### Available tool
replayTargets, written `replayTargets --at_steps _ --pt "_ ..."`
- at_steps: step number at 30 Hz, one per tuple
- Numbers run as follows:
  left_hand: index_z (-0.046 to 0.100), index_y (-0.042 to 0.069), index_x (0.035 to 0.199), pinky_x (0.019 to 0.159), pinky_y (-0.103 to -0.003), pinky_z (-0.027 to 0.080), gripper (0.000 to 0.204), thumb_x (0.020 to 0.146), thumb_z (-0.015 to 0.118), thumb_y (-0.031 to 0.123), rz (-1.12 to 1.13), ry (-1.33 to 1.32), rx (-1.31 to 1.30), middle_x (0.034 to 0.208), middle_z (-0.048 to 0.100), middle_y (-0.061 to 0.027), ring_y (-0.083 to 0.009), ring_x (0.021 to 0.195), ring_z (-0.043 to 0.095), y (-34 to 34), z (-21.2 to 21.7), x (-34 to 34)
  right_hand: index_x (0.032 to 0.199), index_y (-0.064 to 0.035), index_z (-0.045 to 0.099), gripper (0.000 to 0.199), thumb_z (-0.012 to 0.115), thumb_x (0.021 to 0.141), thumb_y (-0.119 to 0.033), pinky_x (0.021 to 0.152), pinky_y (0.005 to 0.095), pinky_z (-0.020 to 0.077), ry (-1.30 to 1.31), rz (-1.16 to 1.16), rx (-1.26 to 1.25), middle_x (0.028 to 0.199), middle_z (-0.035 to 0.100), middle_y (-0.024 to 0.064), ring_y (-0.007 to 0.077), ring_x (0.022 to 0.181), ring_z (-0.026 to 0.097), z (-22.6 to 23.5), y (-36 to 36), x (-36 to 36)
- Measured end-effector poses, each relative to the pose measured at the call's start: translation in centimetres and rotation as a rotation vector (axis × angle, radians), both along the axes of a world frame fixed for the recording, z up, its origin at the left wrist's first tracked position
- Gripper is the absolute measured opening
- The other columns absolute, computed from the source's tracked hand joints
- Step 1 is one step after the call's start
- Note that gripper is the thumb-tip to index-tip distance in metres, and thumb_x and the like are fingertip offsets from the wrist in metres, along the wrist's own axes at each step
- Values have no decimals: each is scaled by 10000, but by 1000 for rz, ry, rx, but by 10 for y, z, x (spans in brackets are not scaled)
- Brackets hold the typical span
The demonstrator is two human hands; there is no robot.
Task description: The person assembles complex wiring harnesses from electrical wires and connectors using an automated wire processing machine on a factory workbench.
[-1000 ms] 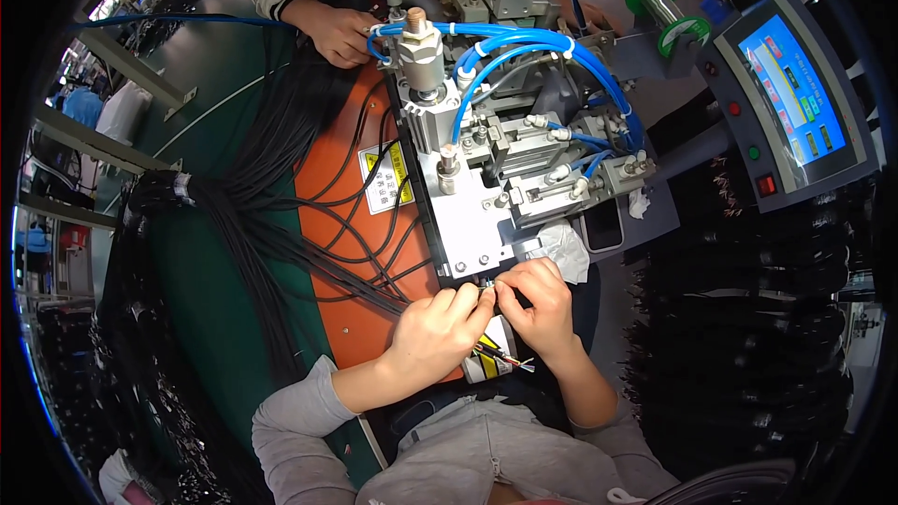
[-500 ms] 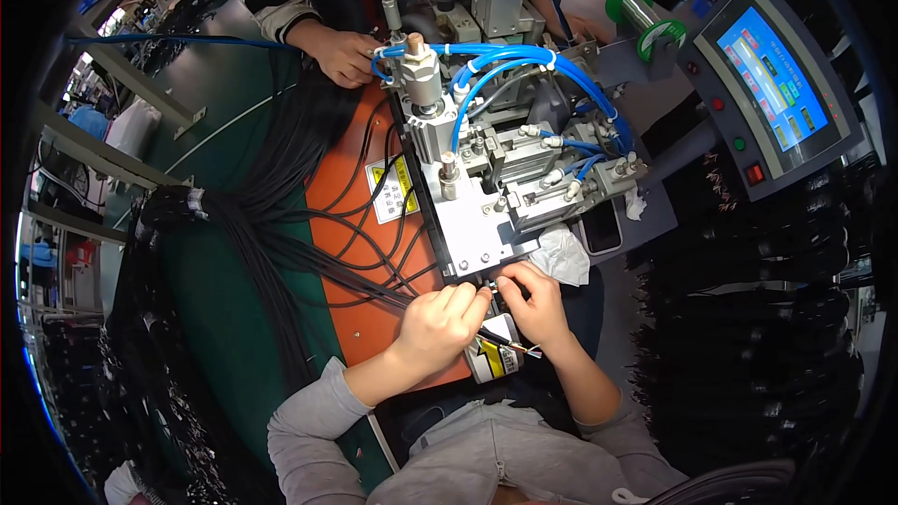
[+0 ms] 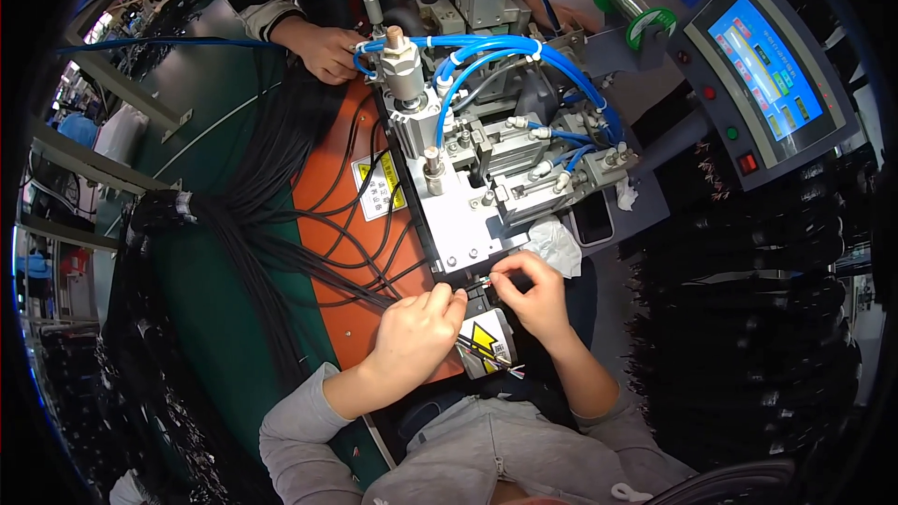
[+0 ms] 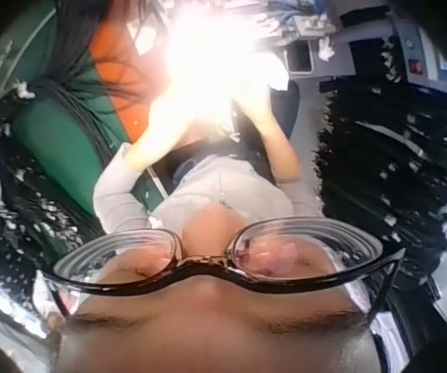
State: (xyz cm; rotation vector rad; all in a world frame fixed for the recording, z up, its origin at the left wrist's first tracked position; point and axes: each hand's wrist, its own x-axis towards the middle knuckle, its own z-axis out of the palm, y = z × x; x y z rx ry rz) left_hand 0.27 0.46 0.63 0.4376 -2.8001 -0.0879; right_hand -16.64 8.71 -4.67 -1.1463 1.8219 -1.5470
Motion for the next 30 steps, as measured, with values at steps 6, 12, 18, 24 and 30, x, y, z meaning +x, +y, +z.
replayTargets --at_steps 6,12,18,24,30 --pt "636 44 907 507 -270 480 158 813 648 170 73 46 93 738 505 -46 -156 579 611 -4 -10 1 895 -34 695 235 785 678 -18 714 305 486 36 577 -325 867 677 71 217 814 629 17 10 -16" --pt "661 55 1109 603 -296 457 424 728 736 225 -165 441 135 971 623 -44 -179 758 590 -11 9 -6 881 -5 702 187 767 708 24 661 240 483 -225 267 -319 853 667 90 152 761 625 8 13 -11" --pt "666 -9 912 513 -313 498 208 765 726 125 -128 496 299 752 628 -73 -210 621 621 -6 -1 -7 878 27 654 204 776 715 15 695 275 518 -328 40 -519 860 686 114 197 759 663 18 8 25" --pt "662 13 877 490 -289 473 175 766 727 132 -133 556 230 725 608 -54 -188 614 609 -6 -6 -7 867 17 657 146 751 757 -5 710 265 501 -37 73 -439 863 656 117 182 816 637 23 8 21" --pt "647 24 856 452 -288 433 173 764 729 146 -136 497 160 682 534 -28 -163 584 556 -7 -13 -8 855 32 637 78 672 797 72 738 263 493 -534 319 -196 883 638 115 161 802 609 30 7 3"
